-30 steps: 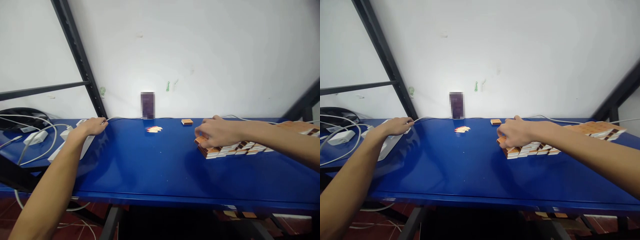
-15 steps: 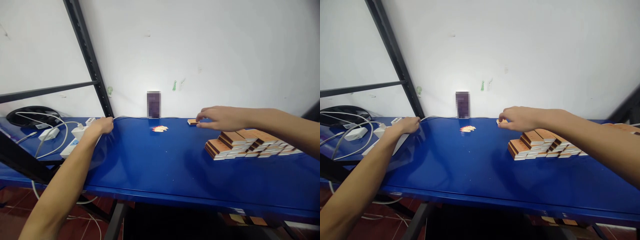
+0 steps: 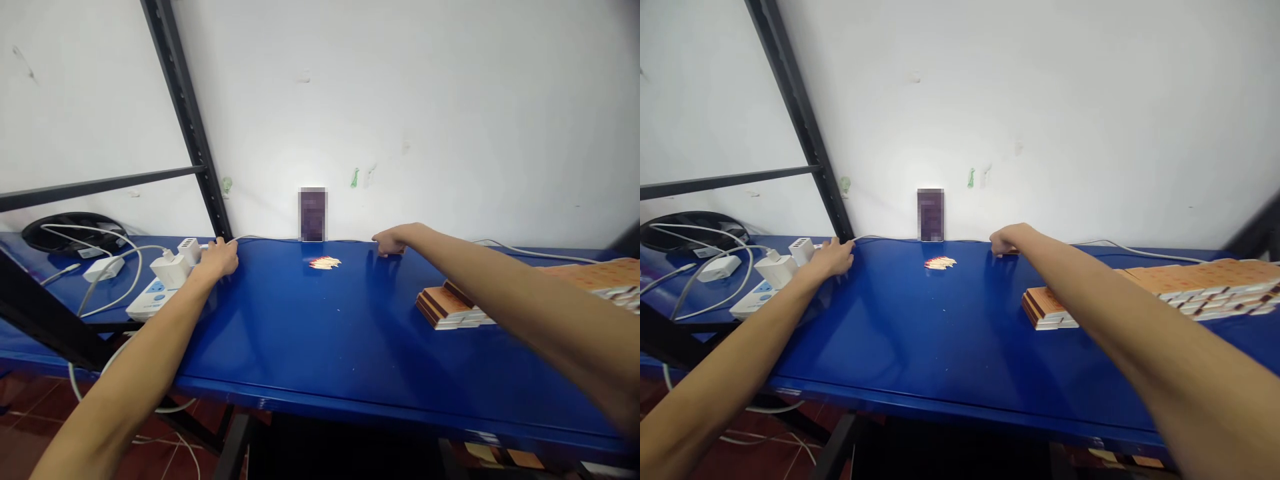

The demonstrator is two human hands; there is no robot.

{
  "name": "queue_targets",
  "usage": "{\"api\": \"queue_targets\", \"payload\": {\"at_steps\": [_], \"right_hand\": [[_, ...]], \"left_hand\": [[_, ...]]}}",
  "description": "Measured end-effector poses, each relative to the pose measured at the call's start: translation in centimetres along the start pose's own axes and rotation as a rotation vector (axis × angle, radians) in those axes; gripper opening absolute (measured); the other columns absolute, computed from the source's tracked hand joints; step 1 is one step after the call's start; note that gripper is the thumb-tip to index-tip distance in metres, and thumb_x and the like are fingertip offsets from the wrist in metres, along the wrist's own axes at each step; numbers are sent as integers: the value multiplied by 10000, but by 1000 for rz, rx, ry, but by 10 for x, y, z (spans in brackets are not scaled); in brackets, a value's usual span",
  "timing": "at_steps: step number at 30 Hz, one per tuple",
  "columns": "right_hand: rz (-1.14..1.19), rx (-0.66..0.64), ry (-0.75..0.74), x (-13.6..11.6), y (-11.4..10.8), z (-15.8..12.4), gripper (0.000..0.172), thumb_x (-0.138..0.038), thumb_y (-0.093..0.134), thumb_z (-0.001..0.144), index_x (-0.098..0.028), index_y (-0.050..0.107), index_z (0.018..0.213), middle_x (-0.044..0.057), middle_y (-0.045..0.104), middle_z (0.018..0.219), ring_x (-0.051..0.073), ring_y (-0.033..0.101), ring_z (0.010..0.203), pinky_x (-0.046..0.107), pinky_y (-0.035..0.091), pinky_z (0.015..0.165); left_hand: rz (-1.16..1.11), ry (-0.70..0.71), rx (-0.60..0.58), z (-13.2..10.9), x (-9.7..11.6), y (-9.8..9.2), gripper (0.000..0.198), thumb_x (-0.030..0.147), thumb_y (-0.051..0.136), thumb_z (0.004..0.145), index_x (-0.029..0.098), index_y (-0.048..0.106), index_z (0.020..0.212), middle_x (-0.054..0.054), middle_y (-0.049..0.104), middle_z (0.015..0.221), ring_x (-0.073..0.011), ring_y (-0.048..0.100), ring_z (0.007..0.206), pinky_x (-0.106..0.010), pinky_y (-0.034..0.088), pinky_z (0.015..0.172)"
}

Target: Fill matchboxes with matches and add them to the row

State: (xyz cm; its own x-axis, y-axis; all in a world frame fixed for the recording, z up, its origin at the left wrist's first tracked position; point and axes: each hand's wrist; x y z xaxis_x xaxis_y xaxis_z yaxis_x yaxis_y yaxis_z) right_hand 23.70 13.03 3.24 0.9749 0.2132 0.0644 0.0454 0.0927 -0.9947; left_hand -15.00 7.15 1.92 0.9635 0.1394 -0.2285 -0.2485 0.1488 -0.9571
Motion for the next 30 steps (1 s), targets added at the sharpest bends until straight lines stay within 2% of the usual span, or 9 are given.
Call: {"api": "queue_targets", "payload": {"at_steps": [3, 6, 10, 14, 16, 18, 22, 25, 30], "right_hand": [[-8, -195, 54, -14, 5, -1, 26, -107, 708, 619, -130, 701, 628, 133, 705, 687, 311, 673, 733, 440, 502, 680], [23, -244, 57, -31, 6, -4, 69, -133, 683, 690, -145, 728, 740, 163, 720, 806, 332, 671, 866, 454, 496, 752], [115, -144, 4, -56, 7, -15, 314, -234, 622, 808, -129, 678, 1099, 210, 677, 1100, 339, 627, 1050, 441, 475, 844], [245, 22, -150, -82, 22, -31, 515, -359, 403, 957, -123, 419, 1415, 214, 486, 1401, 314, 491, 1264, 423, 413, 982], [298, 54, -214, -91, 34, -39, 555, -420, 420, 953, -118, 418, 1418, 211, 474, 1416, 321, 470, 1282, 434, 403, 1000], [344, 92, -275, -96, 45, -44, 520, -424, 447, 948, -135, 475, 1380, 184, 509, 1392, 305, 477, 1275, 423, 391, 1017], [420, 183, -353, -96, 56, -48, 403, -368, 452, 963, -157, 574, 1284, 136, 580, 1329, 256, 504, 1250, 371, 372, 1039], [464, 214, -381, -95, 56, -51, 334, -323, 461, 966, -174, 627, 1215, 120, 631, 1264, 242, 559, 1186, 356, 404, 999], [509, 219, -435, -90, 50, -61, 287, -264, 499, 947, -180, 649, 1177, 95, 668, 1210, 217, 608, 1113, 329, 440, 953]], "left_hand": [[-17, 35, 3, 5, 1, 8, 444, 138, 413, 839, 106, 574, 1252, -263, 536, 1218, -429, 512, 1139, -548, 457, 869], [-57, 103, 37, 10, -1, 11, 493, 104, 431, 798, 106, 555, 1276, -240, 555, 1224, -381, 525, 1153, -475, 465, 909], [-137, 259, 59, 11, 3, 6, 441, 120, 459, 781, 136, 622, 1190, -169, 622, 1189, -298, 564, 1146, -374, 438, 985], [-285, 514, 99, -6, 29, -10, 389, 202, 446, 834, 201, 620, 1182, -49, 643, 1213, -203, 581, 1129, -298, 425, 1005], [-603, 704, 115, -23, 51, -17, 324, 209, 423, 842, 177, 663, 1058, -44, 695, 1083, -185, 635, 972, -289, 482, 886], [-779, 782, 46, -43, 76, -21, 245, 196, 467, 807, 176, 688, 909, -24, 722, 933, -162, 649, 836, -260, 489, 790], [-827, 821, 2, -81, 118, -18, 156, 165, 513, 754, 176, 661, 802, -7, 698, 779, -144, 602, 661, -259, 445, 648], [-788, 829, 41, -95, 128, -16, 84, 211, 550, 758, 179, 627, 763, -19, 678, 777, -168, 593, 693, -281, 420, 643], [-805, 829, 26, -92, 122, -20, 132, 298, 583, 794, 185, 631, 746, -20, 650, 800, -169, 573, 721, -286, 423, 658]]}}
Point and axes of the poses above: each hand's wrist, its own z-axis towards the middle knuckle, its own y-axis out of the palm, x = y × z
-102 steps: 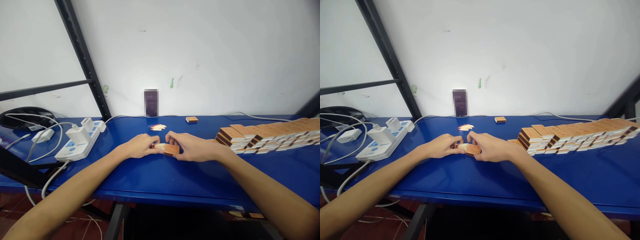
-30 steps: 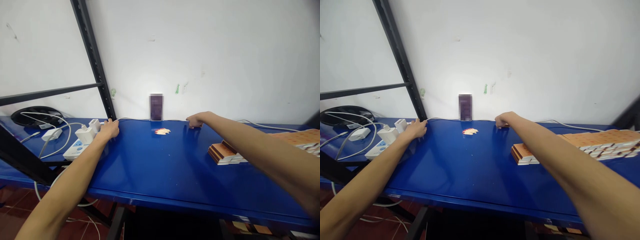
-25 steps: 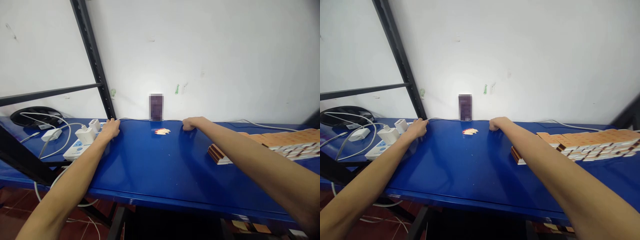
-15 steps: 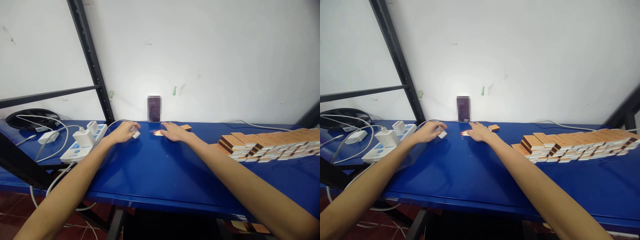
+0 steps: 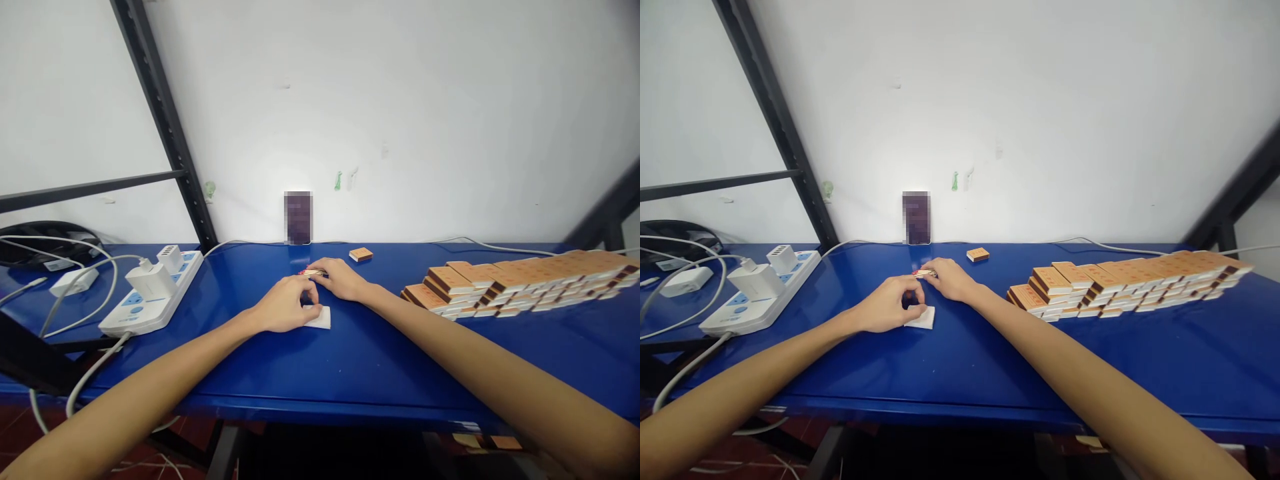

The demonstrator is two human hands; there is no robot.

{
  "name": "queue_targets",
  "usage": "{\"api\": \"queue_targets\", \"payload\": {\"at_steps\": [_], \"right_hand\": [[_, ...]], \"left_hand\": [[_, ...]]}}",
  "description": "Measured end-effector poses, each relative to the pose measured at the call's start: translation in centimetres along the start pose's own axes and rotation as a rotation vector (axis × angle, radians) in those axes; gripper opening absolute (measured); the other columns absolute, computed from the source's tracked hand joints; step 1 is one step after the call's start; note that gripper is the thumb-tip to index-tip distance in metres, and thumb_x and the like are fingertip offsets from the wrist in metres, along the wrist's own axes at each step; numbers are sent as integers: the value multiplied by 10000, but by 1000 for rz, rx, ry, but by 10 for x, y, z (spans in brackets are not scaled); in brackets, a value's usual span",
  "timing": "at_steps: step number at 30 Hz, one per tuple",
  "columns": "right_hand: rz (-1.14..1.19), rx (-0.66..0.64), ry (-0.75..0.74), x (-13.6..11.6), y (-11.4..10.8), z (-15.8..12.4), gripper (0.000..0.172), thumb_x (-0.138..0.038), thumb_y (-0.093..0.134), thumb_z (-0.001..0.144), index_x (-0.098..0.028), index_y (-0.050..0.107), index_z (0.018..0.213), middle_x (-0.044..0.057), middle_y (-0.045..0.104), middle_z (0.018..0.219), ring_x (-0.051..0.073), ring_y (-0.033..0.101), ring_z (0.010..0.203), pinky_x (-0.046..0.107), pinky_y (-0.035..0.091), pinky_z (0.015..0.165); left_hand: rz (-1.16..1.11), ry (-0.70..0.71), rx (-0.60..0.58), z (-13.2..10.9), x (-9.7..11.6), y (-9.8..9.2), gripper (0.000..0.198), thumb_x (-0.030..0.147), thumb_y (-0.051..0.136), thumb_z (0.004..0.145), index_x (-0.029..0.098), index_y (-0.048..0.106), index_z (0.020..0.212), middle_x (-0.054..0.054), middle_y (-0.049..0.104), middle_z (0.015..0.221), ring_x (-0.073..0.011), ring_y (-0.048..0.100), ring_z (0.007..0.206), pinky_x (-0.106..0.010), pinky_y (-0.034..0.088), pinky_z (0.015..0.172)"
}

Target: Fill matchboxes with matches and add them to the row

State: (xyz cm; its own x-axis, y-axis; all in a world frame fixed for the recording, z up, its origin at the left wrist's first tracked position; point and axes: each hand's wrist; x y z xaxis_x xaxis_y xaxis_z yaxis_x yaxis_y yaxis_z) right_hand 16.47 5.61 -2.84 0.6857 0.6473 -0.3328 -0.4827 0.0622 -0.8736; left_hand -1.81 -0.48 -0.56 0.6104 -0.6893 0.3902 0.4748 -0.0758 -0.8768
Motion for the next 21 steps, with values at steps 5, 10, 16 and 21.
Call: {"api": "queue_targets", "payload": {"at_steps": [5, 10, 16, 21], "right_hand": [[47, -25, -25, -4, -4, -8, 277, -232, 513, 929, -171, 646, 1165, 99, 682, 1166, 219, 627, 1067, 354, 463, 928], [51, 79, -77, -4, -4, -18, 391, -199, 510, 911, -177, 534, 1300, 129, 565, 1331, 242, 492, 1253, 446, 381, 1051], [-33, 202, -54, -13, -3, -32, 197, -198, 479, 917, -178, 644, 1024, 92, 619, 1015, 201, 594, 928, 358, 466, 844], [-98, 129, 83, -19, 1, -32, 174, -195, 487, 916, -175, 659, 942, 11, 607, 685, 153, 535, 635, 295, 380, 692]], "left_hand": [[-25, -41, 135, 6, -21, -8, 178, 292, 509, 853, 190, 645, 904, -28, 639, 914, -169, 575, 810, -295, 455, 739], [162, -90, 155, 9, -51, -8, 197, 252, 526, 831, 181, 629, 983, -40, 618, 911, -181, 573, 811, -327, 452, 782], [131, 31, 57, 9, -49, -7, 175, 281, 529, 867, 195, 634, 977, -13, 629, 866, -147, 562, 739, -265, 432, 685], [169, 26, 30, 10, -44, -5, 143, 272, 552, 865, 195, 642, 945, 1, 615, 804, -136, 538, 686, -247, 397, 634]]}}
Point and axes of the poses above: each hand's wrist, its own z-axis towards the middle knuckle, its own y-axis out of the palm, x = y × z
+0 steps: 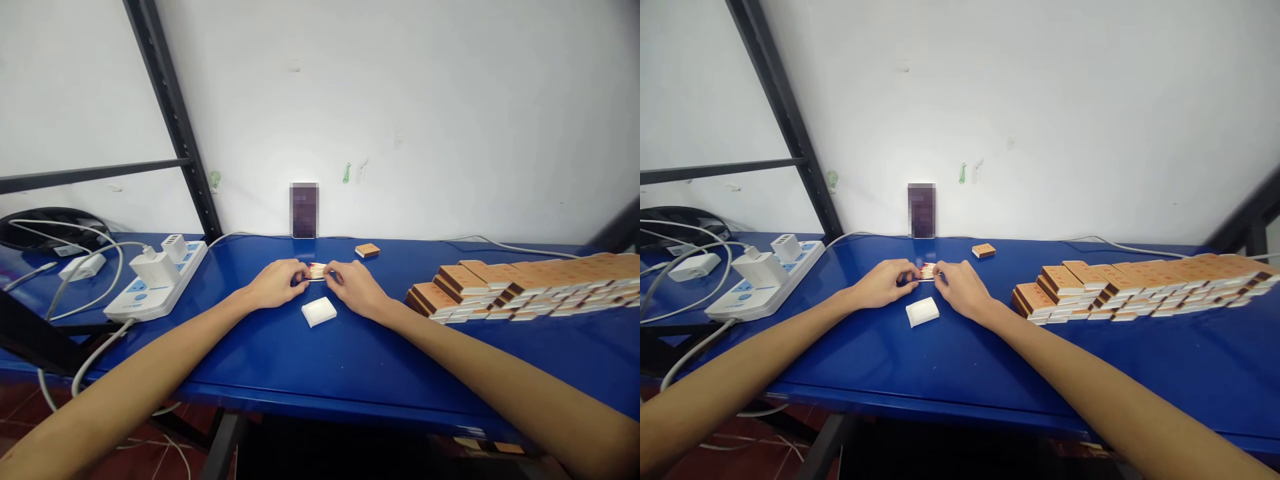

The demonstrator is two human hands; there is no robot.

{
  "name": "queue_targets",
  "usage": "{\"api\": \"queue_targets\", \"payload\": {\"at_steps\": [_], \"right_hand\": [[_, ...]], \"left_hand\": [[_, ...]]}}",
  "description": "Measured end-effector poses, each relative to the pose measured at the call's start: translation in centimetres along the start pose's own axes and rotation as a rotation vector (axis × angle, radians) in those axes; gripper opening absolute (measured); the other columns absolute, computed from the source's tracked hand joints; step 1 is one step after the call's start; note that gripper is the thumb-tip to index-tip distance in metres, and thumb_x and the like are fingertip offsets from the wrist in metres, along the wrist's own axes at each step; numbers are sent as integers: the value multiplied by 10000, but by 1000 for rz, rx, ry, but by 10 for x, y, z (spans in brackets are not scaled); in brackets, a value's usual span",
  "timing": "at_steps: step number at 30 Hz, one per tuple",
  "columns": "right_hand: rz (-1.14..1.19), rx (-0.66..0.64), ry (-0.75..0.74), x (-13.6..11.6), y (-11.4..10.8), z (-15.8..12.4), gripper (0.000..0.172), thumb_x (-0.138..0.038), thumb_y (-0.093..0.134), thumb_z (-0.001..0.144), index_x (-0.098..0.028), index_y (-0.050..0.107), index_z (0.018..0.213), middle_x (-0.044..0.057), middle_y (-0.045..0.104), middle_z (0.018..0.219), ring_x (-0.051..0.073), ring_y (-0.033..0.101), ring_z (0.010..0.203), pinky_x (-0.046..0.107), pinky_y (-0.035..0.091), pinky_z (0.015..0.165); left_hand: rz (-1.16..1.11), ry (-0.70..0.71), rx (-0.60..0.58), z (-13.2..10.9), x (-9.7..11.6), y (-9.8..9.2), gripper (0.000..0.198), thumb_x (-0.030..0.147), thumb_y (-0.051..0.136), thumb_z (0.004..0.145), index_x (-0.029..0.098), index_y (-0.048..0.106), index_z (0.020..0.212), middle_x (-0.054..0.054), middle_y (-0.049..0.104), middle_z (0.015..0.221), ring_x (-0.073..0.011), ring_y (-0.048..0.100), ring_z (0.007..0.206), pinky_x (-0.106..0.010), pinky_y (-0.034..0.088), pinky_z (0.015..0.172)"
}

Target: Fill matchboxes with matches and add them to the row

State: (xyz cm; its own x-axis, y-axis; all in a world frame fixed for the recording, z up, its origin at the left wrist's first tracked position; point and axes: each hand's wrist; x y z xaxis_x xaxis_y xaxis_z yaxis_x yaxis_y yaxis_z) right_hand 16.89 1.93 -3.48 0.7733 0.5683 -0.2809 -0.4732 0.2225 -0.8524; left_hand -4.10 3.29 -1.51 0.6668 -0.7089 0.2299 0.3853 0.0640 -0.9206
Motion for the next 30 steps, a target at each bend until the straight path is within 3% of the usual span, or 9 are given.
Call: {"api": "queue_targets", "payload": {"at_steps": [5, 10, 14, 18, 23, 26, 30], "right_hand": [[118, -41, -28, 2, -1, 1, 176, -202, 497, 916, -174, 671, 924, -4, 583, 651, 127, 486, 580, 254, 318, 589], [190, -14, -130, -5, -17, -6, 268, -213, 422, 960, -160, 668, 869, 40, 583, 794, 136, 521, 714, 253, 363, 666], [291, -161, -209, -15, -26, -12, 157, -219, 514, 909, -170, 663, 899, 25, 605, 819, 127, 524, 710, 251, 383, 676], [263, -251, -250, -20, -28, -15, 56, -218, 622, 814, -172, 625, 783, -11, 575, 733, 114, 480, 658, 243, 353, 631], [259, -187, -158, -11, -26, -12, 210, -227, 480, 908, -169, 593, 739, -3, 565, 703, 111, 464, 619, 245, 327, 594], [179, -87, -43, -1, -20, -7, 170, -177, 469, 904, -159, 623, 835, 7, 572, 705, 123, 481, 632, 253, 329, 613], [152, -84, 10, 7, -12, -4, 122, -178, 540, 874, -158, 638, 944, -24, 536, 632, 122, 471, 597, 245, 319, 591]], "left_hand": [[-29, -10, 14, 3, -5, 2, 140, 274, 556, 882, 192, 664, 915, 4, 621, 784, -129, 531, 668, -242, 379, 622], [-61, 4, 19, 6, -6, 5, 135, 258, 556, 886, 206, 673, 930, 16, 619, 776, -120, 525, 659, -240, 378, 628], [-65, 27, 10, 7, -3, 5, 125, 233, 551, 884, 195, 667, 910, 9, 616, 788, -120, 532, 669, -238, 384, 632], [-71, 19, 14, 8, -2, 6, 133, 230, 540, 890, 193, 666, 912, 2, 623, 789, -126, 543, 682, -240, 389, 636], [-53, 16, 15, 9, -3, 7, 119, 234, 543, 891, 189, 653, 889, 5, 623, 771, -136, 552, 701, -249, 385, 646], [-54, 5, 12, 9, -2, 7, 128, 235, 535, 893, 185, 646, 852, 7, 611, 750, -135, 544, 688, -249, 376, 636], [-72, 22, -23, 7, 2, 4, 144, 246, 536, 888, 176, 651, 837, -2, 604, 758, -140, 536, 699, -254, 379, 642]]}}
Point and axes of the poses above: each hand's wrist, its own z-axis towards the middle knuckle, its own y-axis out of the palm, x = y × z
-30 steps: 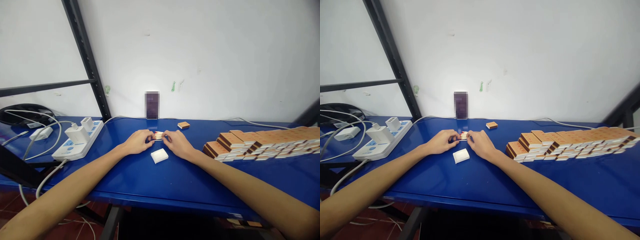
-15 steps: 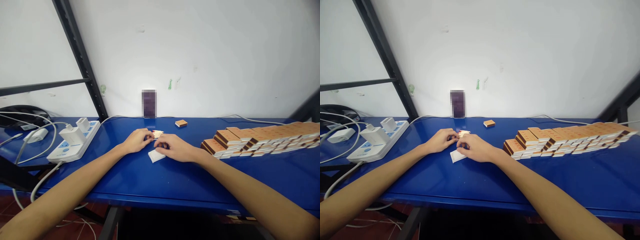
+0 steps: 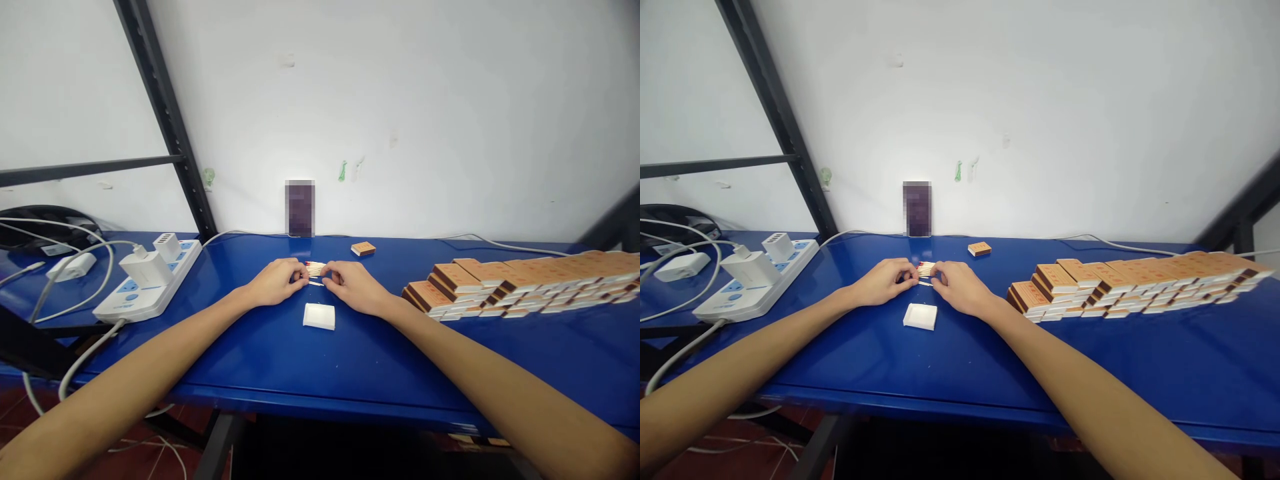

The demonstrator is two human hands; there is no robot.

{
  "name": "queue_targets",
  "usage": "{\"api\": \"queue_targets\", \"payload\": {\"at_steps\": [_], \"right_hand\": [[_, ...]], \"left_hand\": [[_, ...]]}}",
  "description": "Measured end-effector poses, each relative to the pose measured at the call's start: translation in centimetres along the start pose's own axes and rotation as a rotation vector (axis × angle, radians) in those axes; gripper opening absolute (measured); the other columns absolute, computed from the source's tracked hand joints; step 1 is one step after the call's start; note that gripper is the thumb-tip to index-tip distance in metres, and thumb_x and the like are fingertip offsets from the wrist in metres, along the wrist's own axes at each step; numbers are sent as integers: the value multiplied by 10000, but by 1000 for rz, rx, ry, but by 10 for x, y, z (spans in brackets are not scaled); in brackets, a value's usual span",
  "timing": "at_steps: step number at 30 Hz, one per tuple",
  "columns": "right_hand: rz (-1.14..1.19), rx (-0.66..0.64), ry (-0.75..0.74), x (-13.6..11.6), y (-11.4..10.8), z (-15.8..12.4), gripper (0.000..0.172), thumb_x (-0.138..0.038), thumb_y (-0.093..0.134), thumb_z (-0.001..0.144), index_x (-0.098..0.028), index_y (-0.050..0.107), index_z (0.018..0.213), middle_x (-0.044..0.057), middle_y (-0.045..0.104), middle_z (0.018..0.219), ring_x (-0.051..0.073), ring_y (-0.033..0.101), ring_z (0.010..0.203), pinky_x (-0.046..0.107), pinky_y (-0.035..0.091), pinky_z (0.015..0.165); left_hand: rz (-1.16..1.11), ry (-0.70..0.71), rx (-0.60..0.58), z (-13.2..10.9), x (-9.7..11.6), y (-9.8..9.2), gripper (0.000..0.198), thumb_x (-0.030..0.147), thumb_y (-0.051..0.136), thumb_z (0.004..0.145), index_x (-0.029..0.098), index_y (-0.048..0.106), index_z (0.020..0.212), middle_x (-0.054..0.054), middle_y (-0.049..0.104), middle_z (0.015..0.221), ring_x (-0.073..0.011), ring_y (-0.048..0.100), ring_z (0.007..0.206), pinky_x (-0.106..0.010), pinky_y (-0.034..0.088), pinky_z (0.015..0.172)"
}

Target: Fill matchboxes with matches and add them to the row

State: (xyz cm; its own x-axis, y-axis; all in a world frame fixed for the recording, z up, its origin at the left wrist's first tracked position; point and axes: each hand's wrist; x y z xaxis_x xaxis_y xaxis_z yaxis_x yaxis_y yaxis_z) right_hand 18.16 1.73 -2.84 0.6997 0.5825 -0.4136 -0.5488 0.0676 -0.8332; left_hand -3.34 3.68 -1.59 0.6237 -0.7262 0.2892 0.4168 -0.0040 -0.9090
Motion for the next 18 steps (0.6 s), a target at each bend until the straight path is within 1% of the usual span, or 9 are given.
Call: {"api": "queue_targets", "payload": {"at_steps": [3, 7, 12, 18], "right_hand": [[-5, -8, -16, 0, 3, 2, 115, -221, 558, 883, -162, 640, 938, -24, 540, 636, 120, 462, 588, 243, 310, 584], [-33, -16, -32, -1, 6, 9, 126, -236, 534, 905, -177, 643, 931, -8, 570, 680, 123, 478, 612, 246, 308, 596], [-87, -21, -15, -2, 10, 18, 131, -253, 532, 907, -182, 642, 894, 11, 604, 731, 131, 505, 649, 247, 297, 589], [-81, -28, 19, -2, 9, 16, 117, -224, 532, 895, -175, 632, 861, 10, 596, 719, 121, 488, 624, 243, 287, 577]], "left_hand": [[-34, 18, -46, -3, 5, -3, 154, 281, 566, 873, 175, 665, 822, -7, 579, 777, -139, 527, 704, -255, 384, 645], [-77, 1, -83, -6, 8, -5, 178, 337, 598, 863, 176, 664, 827, -7, 560, 802, -129, 503, 681, -252, 380, 626], [-83, -1, -65, -5, 5, -3, 248, 403, 622, 855, 169, 644, 776, -3, 546, 788, -127, 494, 670, -254, 374, 628], [-57, 33, -11, -5, 1, 3, 291, 433, 611, 871, 167, 619, 753, 9, 523, 755, -120, 485, 661, -246, 364, 625]]}}
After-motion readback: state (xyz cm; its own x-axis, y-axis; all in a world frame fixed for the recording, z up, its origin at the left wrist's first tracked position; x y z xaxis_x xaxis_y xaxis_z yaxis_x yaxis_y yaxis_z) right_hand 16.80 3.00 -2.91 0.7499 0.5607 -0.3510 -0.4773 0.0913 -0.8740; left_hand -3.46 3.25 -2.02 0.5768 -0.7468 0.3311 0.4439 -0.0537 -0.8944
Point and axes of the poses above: each hand's wrist, its own z-axis towards the middle knuckle, its own y-axis out of the palm, x = y × z
